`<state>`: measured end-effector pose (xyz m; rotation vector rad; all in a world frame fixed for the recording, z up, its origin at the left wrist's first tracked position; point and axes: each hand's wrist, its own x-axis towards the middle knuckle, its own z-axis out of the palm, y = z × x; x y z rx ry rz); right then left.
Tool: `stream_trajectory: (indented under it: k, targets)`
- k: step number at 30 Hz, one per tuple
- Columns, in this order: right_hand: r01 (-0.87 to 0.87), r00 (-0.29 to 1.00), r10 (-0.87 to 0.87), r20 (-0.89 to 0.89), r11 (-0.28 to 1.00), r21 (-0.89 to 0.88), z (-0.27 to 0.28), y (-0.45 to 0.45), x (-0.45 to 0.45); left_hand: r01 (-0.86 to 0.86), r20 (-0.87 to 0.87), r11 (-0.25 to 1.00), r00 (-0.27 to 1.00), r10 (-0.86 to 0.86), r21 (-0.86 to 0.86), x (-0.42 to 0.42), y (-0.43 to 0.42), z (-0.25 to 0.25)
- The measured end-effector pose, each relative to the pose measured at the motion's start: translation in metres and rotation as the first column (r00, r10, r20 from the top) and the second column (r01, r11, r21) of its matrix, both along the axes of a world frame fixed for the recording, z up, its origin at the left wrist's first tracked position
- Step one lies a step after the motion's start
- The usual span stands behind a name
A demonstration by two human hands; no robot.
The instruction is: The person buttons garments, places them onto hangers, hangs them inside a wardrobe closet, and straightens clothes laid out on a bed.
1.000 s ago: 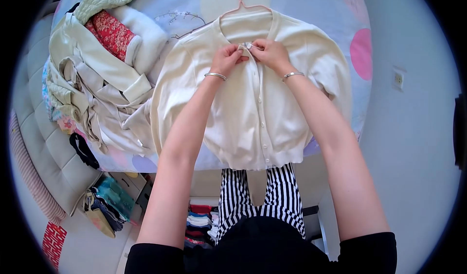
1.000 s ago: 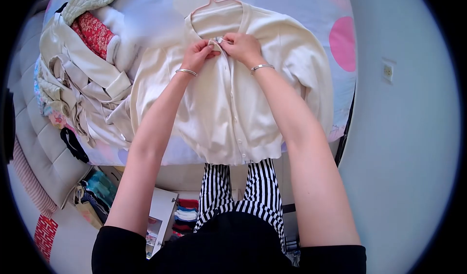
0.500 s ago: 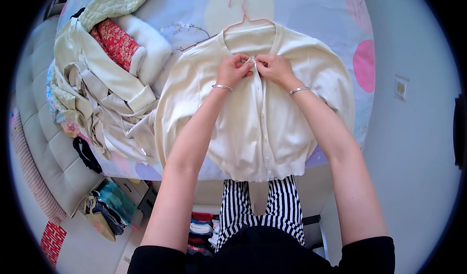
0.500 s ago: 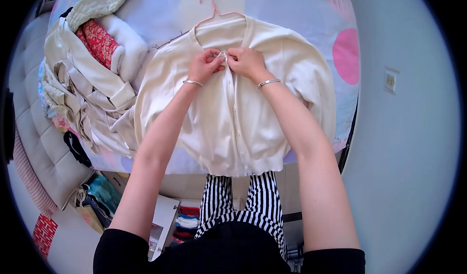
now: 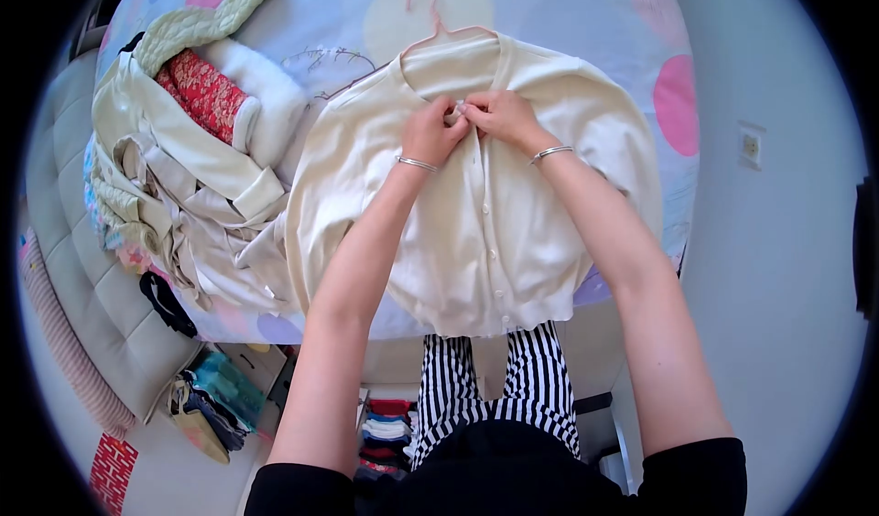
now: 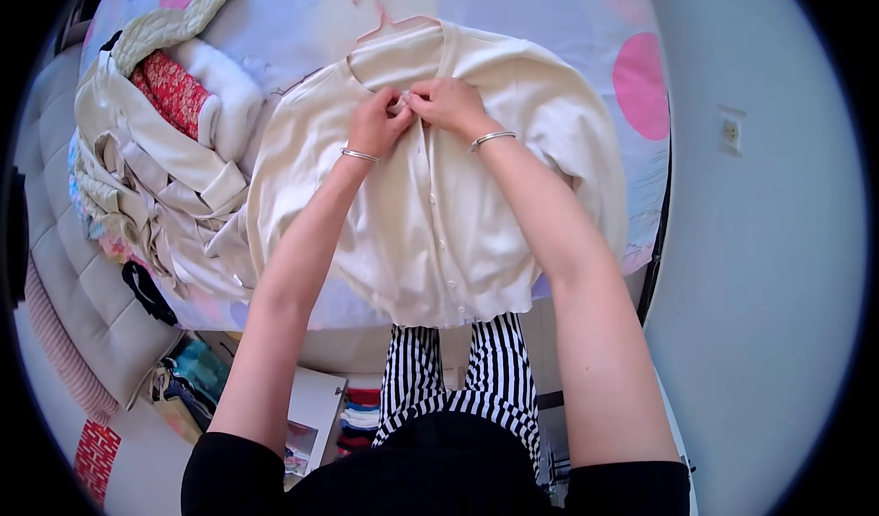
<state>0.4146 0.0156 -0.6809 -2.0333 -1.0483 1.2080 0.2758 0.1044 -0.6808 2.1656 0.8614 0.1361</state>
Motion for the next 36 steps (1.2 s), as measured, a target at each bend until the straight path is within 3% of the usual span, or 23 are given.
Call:
stream_trajectory:
  k: [5, 7, 8, 10, 13, 17, 19, 23, 25, 28, 30, 32, 34, 35, 36]
  targets:
    - [0.022, 0.995, -0.018, -0.096, 0.999, 0.049, -0.008, -0.002, 0.003, -0.041, -0.042, 0.982, 0.999, 0.034, -0.185, -0.003, 0.008, -0.01]
    - [0.027, 0.978, -0.013, -0.208, 0.997, 0.066, -0.01, -0.003, 0.004, -0.054, -0.045, 0.895, 0.998, 0.037, -0.444, -0.004, 0.011, -0.012]
    - [0.026, 0.978, -0.012, -0.21, 0.998, 0.064, -0.011, -0.003, 0.005, -0.055, -0.047, 0.894, 0.998, 0.038, -0.445, -0.005, 0.012, -0.013]
    - [0.032, 0.955, -0.017, -0.296, 0.998, 0.045, -0.012, -0.002, 0.006, -0.062, -0.03, 0.772, 0.998, 0.056, -0.632, -0.004, 0.016, -0.008]
    - [0.032, 0.986, -0.017, -0.168, 0.995, 0.091, -0.011, -0.003, 0.003, -0.014, -0.01, 0.674, 1.0, 0.01, -0.739, -0.004, 0.024, -0.005]
    - [0.079, 0.987, -0.065, -0.147, 0.993, 0.086, -0.013, -0.003, 0.003, 0.021, 0.02, 0.627, 1.0, -0.009, -0.779, -0.005, 0.03, -0.011]
    - [0.098, 0.961, -0.079, -0.266, 0.993, 0.059, -0.013, -0.002, 0.004, -0.024, 0.017, 0.495, 0.997, 0.08, -0.869, -0.005, 0.03, -0.01]
    - [0.16, 0.904, -0.115, -0.411, 0.984, 0.077, -0.015, -0.002, 0.006, -0.044, 0.014, 0.468, 0.993, 0.121, -0.883, -0.006, 0.029, -0.009]
    - [0.268, 0.877, -0.201, -0.436, 0.959, 0.095, -0.015, -0.003, 0.003, -0.099, -0.015, 0.391, 0.977, 0.211, -0.915, -0.002, 0.027, -0.006]
    - [0.325, 0.866, -0.25, -0.433, 0.939, 0.108, -0.021, -0.001, -0.001, -0.183, -0.124, 0.508, 0.981, 0.149, -0.842, 0.005, 0.028, -0.002]
    - [0.409, 0.835, -0.319, -0.448, 0.905, 0.118, -0.014, -0.002, -0.005, -0.201, -0.146, 0.51, 0.978, 0.146, -0.837, 0.0, 0.024, -0.004]
    - [0.586, 0.758, -0.404, -0.512, 0.767, 0.262, -0.008, -0.012, -0.016, -0.017, 0.187, 0.552, 0.932, 0.311, -0.833, -0.015, 0.01, -0.007]
    - [0.704, 0.7, -0.512, -0.497, 0.612, 0.361, 0.012, -0.06, -0.033, -0.179, 0.211, 0.892, 0.935, 0.286, -0.415, -0.062, -0.027, 0.031]
    - [0.725, 0.688, -0.594, -0.416, 0.592, 0.354, 0.034, -0.099, -0.048, -0.248, 0.172, 0.961, 0.948, 0.267, -0.124, -0.095, -0.044, 0.052]
    - [0.704, 0.709, -0.658, -0.255, 0.638, 0.311, 0.038, -0.147, -0.062, -0.3, 0.219, 0.954, 0.932, 0.29, 0.012, -0.133, -0.065, 0.058]
